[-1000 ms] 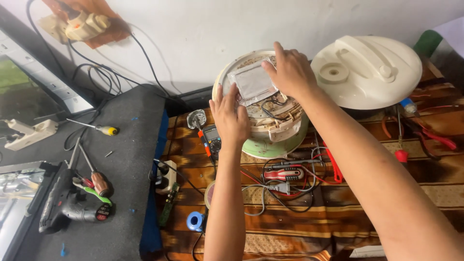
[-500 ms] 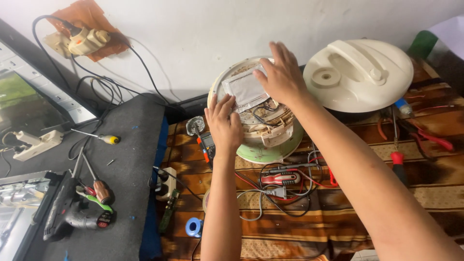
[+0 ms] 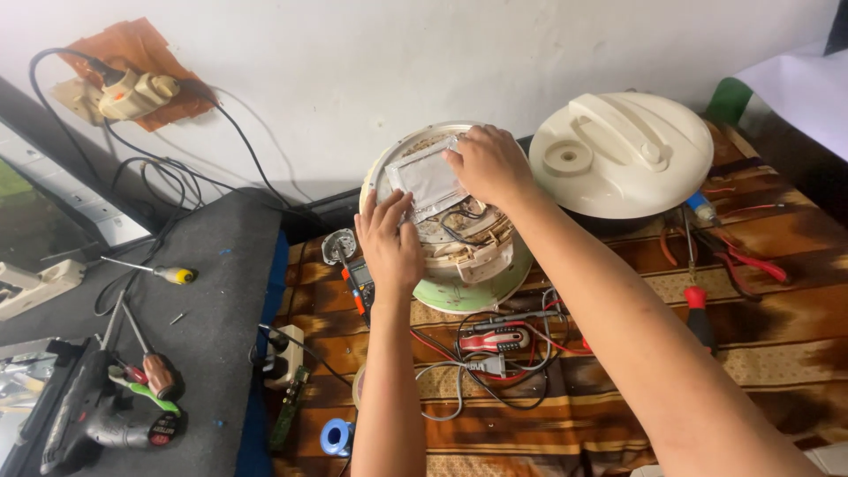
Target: Disassembling and inspecting the internal components of a rice cooker for repair
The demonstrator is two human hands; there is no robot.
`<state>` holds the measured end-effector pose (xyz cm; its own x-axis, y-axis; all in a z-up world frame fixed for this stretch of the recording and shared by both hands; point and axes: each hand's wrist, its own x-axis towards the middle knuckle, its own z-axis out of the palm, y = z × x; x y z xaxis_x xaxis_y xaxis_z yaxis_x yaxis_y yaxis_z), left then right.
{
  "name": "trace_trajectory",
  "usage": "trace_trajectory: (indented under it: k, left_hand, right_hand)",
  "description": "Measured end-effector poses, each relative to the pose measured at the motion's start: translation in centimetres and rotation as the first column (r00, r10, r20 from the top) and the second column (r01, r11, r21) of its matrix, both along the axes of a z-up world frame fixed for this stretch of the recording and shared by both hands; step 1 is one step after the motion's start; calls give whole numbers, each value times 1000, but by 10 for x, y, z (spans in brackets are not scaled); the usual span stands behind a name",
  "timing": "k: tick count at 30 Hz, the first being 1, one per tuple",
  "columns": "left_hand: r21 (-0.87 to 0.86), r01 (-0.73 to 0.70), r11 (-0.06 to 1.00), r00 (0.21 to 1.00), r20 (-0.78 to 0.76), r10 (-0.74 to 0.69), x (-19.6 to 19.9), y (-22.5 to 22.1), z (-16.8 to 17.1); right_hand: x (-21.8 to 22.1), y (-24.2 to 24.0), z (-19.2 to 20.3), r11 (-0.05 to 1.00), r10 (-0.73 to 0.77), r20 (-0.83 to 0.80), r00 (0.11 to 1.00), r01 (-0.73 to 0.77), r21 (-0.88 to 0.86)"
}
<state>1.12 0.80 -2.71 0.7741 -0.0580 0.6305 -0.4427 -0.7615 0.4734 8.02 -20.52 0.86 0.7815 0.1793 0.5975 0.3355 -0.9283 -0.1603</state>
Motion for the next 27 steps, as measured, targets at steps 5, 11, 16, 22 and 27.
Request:
trace_trajectory:
  k: [5,11,16,22,27]
  left_hand:
    - [-88,7,996,1000,12,-6,-17,-8,15]
    - [-1,-18,1000,999,41,18,2,0,-4]
    - [-82,-3,997,999,42,6,-9,-8,11]
    - [-63,-18,998,999,44,21,-11,-9,12]
    - [20,-24,1000,999,27,24,3,-3,-2]
  right_hand:
    - [7,-3,-11,1000,11,115,993,-13,17]
    - [10,-2,-11,1000,17,183,983,-19,12]
    - [2,0,0,999,7,-35,999,-5,51]
    - [-7,1,8,1000,-1,-105,994,3,18]
    - [-12,-1,4,998,60,-69,996,-58,39]
